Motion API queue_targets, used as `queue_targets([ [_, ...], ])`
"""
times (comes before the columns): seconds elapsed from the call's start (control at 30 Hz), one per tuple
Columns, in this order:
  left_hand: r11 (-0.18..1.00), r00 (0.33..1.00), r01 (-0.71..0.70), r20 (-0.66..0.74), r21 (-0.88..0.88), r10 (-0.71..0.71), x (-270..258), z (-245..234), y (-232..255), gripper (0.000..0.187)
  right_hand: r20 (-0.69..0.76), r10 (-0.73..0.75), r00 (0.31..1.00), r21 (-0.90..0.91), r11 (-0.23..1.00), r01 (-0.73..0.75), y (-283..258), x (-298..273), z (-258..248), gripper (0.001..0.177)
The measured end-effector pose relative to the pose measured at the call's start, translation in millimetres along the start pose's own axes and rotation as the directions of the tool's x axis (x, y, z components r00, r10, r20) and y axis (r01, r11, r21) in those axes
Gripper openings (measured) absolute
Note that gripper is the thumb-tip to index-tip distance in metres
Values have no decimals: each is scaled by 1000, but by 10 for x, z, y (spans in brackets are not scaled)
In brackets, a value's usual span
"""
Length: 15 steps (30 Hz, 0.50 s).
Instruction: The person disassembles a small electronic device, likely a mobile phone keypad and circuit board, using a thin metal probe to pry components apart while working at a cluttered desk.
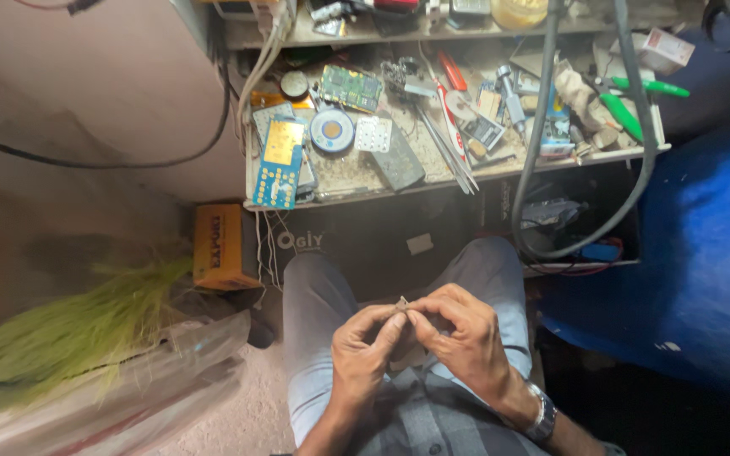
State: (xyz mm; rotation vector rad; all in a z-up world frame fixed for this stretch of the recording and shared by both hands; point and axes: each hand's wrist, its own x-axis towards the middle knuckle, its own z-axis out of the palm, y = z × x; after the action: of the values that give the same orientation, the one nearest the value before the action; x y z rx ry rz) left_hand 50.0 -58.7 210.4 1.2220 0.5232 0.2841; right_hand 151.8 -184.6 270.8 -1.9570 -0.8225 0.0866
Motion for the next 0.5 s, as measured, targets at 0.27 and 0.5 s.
queue_targets([
  [0.27, 1000, 1000, 15, 4, 4, -15, 3, -36, -49, 16, 49, 63, 997, 23, 998, -64, 31, -25, 22, 11],
  [0.5, 1000, 999, 11, 33, 15, -11, 24, -64, -119, 14, 91, 152, 984, 77, 984, -159, 93, -45, 45, 10],
])
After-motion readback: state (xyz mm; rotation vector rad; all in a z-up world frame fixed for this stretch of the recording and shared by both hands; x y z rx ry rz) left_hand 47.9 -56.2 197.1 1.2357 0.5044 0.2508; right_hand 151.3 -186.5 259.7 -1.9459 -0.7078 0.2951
